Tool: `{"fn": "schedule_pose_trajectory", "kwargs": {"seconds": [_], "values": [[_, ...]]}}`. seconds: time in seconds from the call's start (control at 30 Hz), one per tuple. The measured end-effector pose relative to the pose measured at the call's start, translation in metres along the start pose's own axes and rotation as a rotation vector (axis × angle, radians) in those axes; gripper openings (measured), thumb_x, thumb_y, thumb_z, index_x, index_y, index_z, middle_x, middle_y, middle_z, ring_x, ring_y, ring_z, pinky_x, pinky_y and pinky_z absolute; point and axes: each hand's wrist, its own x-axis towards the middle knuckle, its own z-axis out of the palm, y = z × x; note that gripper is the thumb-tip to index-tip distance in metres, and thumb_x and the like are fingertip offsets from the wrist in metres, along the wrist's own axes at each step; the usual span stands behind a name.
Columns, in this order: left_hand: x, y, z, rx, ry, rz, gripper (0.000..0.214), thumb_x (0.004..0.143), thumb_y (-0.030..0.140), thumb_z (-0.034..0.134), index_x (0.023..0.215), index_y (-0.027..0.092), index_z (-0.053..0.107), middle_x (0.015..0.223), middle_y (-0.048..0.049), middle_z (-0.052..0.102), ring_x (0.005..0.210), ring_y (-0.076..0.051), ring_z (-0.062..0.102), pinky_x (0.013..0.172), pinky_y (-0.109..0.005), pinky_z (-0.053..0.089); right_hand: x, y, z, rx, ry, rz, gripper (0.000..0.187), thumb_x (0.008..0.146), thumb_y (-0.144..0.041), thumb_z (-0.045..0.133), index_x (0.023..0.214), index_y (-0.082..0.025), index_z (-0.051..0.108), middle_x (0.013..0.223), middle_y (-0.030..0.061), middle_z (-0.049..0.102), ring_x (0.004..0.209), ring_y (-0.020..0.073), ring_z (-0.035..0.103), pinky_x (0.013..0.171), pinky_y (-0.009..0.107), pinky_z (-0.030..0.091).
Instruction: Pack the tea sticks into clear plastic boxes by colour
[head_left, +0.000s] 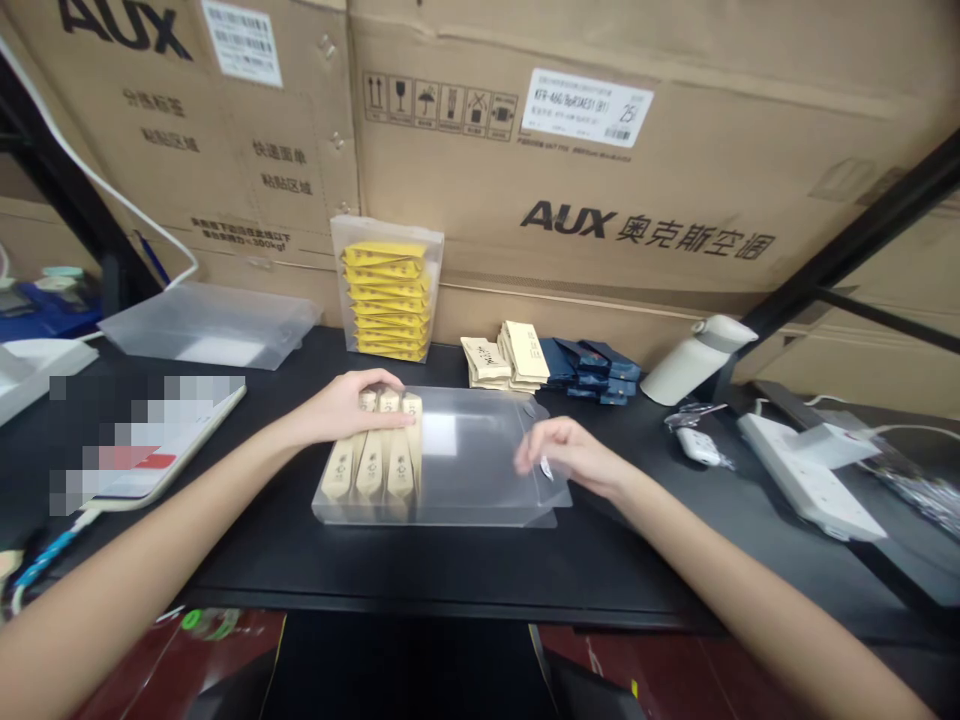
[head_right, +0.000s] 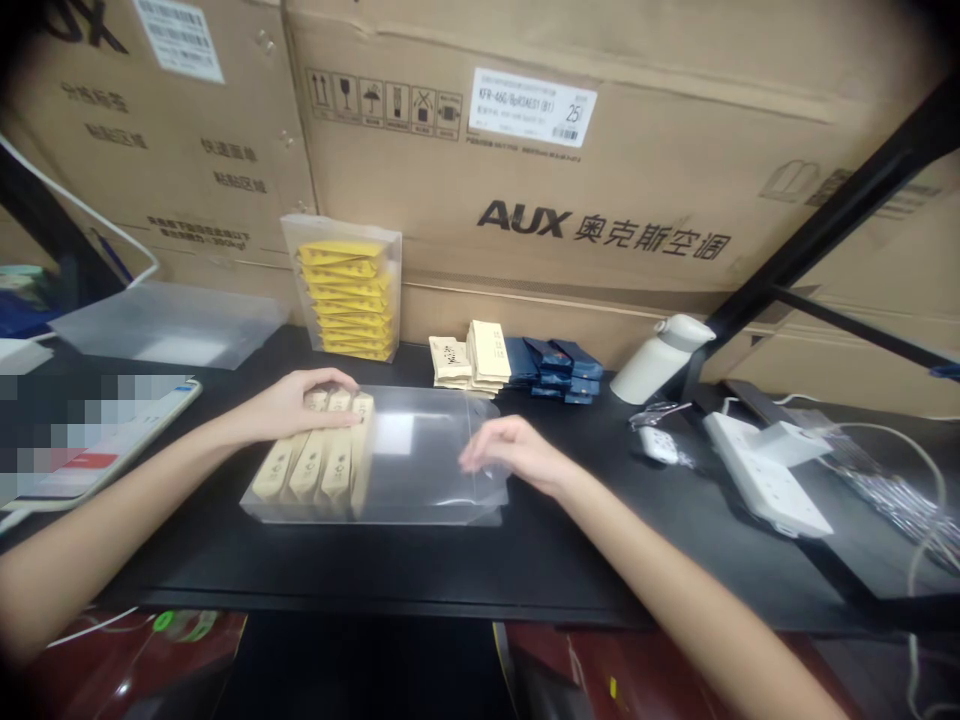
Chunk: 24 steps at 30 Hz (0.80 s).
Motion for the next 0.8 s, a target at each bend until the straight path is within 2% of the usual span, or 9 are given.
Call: {"fn": "schedule_pose_trajectory", "kwargs": {"seconds": [0.07,0.13,0.23,0.33,0.4,0.47,0.57,0.67,0.8], "values": [[0.001,-0.003,-0.006,-0.003,-0.014,0.018,0.049,0.066,0.054,0.076,0.099,0.019,0.065,0.108,-0.0082,0.07,0.103,-0.028,0.064,0.095,-0.042,0.046,0.004,-0.002,-0.015,-0.029,0.194,-0.043,0.014,0.07,-0.021,0.072,0.058,-0.016,0.066,0.057,0.0003,0.068,0.053,0.0101,0.063,0.055,0.021,0.052],[0.001,-0.004,-0.01,-0.006,-0.032,0.041,0.048,0.066,0.053,0.076,0.098,0.019,0.065,0.106,-0.0077,0.069,0.102,-0.028,0.064,0.094,-0.042,0.046,0.01,-0.008,-0.024,-0.169,0.354,-0.114,0.012,0.072,-0.02,0.065,0.061,-0.016,0.064,0.055,0.0003,0.065,0.046,0.0099,0.058,0.049,0.021,0.048],[0.001,-0.004,-0.01,-0.013,-0.043,0.05,0.047,0.067,0.053,0.076,0.099,0.02,0.065,0.106,-0.0073,0.069,0.102,-0.028,0.064,0.094,-0.042,0.046,0.026,-0.019,-0.026,-0.551,0.471,-0.339,0.008,0.077,-0.022,0.061,0.074,-0.017,0.066,0.074,0.0057,0.072,0.062,0.0166,0.067,0.062,0.03,0.055],[-0.001,-0.002,-0.01,-0.021,-0.034,0.047,0.049,0.066,0.055,0.076,0.099,0.02,0.065,0.107,-0.0078,0.07,0.103,-0.029,0.064,0.094,-0.041,0.047,0.053,-0.029,-0.026,-0.963,0.398,-0.57,0.015,0.081,-0.022,0.06,0.092,-0.018,0.07,0.105,0.0109,0.073,0.102,0.0254,0.068,0.096,0.044,0.051],[-0.002,-0.001,-0.01,-0.023,-0.027,0.045,0.05,0.066,0.056,0.076,0.099,0.02,0.065,0.107,-0.0074,0.07,0.103,-0.028,0.064,0.094,-0.041,0.047,0.072,-0.034,-0.026,-1.152,0.259,-0.585,0.029,0.079,-0.021,0.063,0.108,-0.018,0.068,0.118,0.0129,0.069,0.115,0.0286,0.062,0.103,0.048,0.045],[-0.002,-0.002,-0.01,-0.015,-0.027,0.043,0.05,0.066,0.056,0.075,0.099,0.02,0.066,0.107,-0.0071,0.07,0.103,-0.029,0.064,0.094,-0.041,0.047,0.088,-0.037,-0.025,-1.285,0.137,-0.525,0.041,0.075,-0.017,0.067,0.116,-0.016,0.065,0.122,0.0149,0.067,0.116,0.0304,0.061,0.101,0.047,0.046],[-0.002,-0.005,-0.011,0.005,-0.033,0.042,0.051,0.067,0.056,0.075,0.102,0.02,0.066,0.108,-0.0072,0.07,0.103,-0.029,0.064,0.095,-0.042,0.047,0.101,-0.04,-0.021,-1.398,0.038,-0.39,0.034,0.078,-0.013,0.064,0.112,-0.015,0.066,0.112,0.0145,0.07,0.101,0.0276,0.066,0.088,0.038,0.05],[-0.002,-0.007,-0.012,0.013,-0.037,0.042,0.051,0.067,0.055,0.075,0.103,0.02,0.065,0.109,-0.0073,0.07,0.104,-0.028,0.064,0.096,-0.042,0.046,0.102,-0.041,-0.019,-1.426,0.013,-0.305,0.027,0.082,-0.011,0.06,0.107,-0.013,0.067,0.103,0.0134,0.072,0.092,0.0257,0.068,0.081,0.033,0.05],[-0.002,-0.005,-0.012,0.011,-0.03,0.051,0.05,0.067,0.056,0.075,0.101,0.02,0.065,0.109,-0.0074,0.07,0.104,-0.028,0.064,0.095,-0.041,0.046,0.097,-0.039,-0.024,-1.363,0.028,-0.348,0.041,0.084,-0.014,0.057,0.124,-0.011,0.062,0.111,0.0155,0.071,0.095,0.0266,0.068,0.084,0.035,0.051]]}}
